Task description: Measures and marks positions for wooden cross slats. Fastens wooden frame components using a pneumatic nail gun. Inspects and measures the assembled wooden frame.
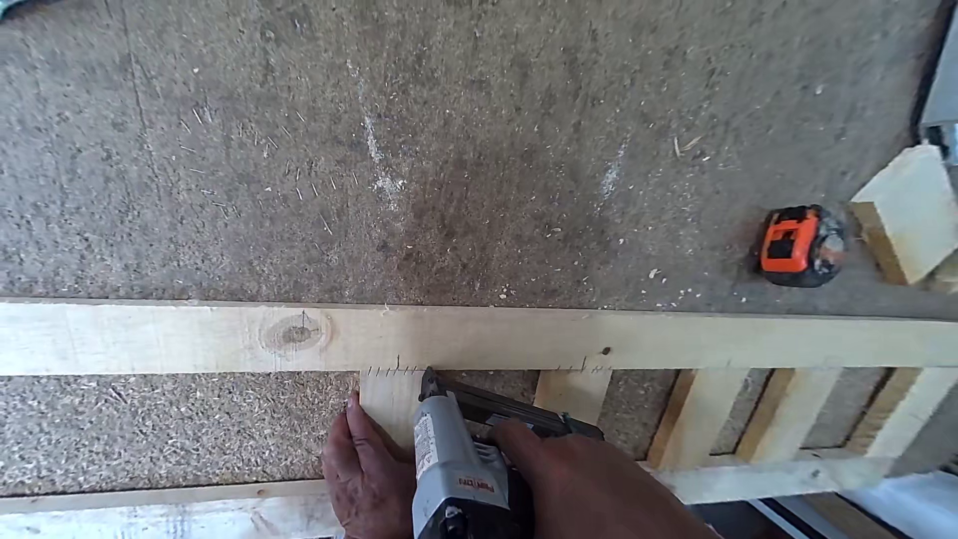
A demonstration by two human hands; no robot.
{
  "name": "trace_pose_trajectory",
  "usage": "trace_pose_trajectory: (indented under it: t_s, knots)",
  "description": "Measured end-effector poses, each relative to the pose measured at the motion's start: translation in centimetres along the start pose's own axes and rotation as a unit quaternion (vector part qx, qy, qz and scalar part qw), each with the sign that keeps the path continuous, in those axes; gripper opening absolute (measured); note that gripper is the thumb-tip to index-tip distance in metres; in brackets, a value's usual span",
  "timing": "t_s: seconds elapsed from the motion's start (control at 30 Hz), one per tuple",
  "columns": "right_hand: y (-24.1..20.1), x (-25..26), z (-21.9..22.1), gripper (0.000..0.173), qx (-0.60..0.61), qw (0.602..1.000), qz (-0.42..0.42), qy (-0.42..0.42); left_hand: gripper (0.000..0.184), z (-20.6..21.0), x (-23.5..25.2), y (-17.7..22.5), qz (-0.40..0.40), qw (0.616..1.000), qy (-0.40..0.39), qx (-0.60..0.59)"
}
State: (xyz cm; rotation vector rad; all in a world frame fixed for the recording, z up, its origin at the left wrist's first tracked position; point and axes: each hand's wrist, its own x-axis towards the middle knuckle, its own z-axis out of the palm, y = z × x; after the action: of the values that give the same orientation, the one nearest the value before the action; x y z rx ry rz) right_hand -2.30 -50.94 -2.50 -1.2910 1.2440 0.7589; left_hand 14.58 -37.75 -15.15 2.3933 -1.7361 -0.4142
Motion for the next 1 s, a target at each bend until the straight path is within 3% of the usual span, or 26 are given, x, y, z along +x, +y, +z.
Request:
trace_pose_trajectory:
  t_s: [0.13, 0.23, 0.33, 0.4, 0.5, 0.57, 0.67, 0.77, 1.0]
  knots:
    - [0.0, 0.0, 0.4, 0.071, -0.001, 1.000, -0.006, 0.014, 0.073, -0.1, 0.1, -0.1, 0.008, 1.000, -0.002, 0.000]
    - [0.8, -1.3, 1.8, 0.065, -0.014, 1.000, -0.003, 0.025, 0.093, -0.6, 0.6, 0.1, 0.004, 1.000, -0.025, -0.015]
    - [1.9, -2.8, 3.9, 0.056, -0.029, 0.999, 0.002, -0.023, 0.102, -0.4, 0.5, -0.6, 0.016, 0.999, -0.031, -0.040]
    - [2.2, -3.3, 5.8, 0.052, -0.038, 0.998, -0.021, -0.052, 0.089, -0.7, 0.5, -2.0, 0.035, 0.993, -0.062, -0.095]
    - [1.5, -3.1, 8.1, 0.048, -0.036, 0.993, -0.046, -0.101, 0.047, -2.8, 1.8, -5.0, 0.065, 0.971, -0.161, -0.165]
    - [1.0, -2.5, 9.3, 0.048, -0.021, 0.992, -0.067, -0.106, 0.036, -3.7, 2.5, -7.4, 0.122, 0.961, -0.187, -0.160]
    - [0.0, -1.7, 10.8, 0.058, -0.023, 0.993, -0.104, -0.059, 0.033, -3.6, 1.9, -11.0, 0.212, 0.956, -0.166, -0.118]
    - [-1.3, -1.2, 11.6, 0.063, -0.053, 0.990, -0.125, -0.026, 0.033, -1.9, 0.4, -12.8, 0.280, 0.954, -0.070, -0.078]
    - [-3.3, -0.7, 13.5, 0.061, -0.085, 0.989, -0.117, -0.011, 0.028, -1.2, 0.4, -12.4, 0.284, 0.957, -0.032, -0.051]
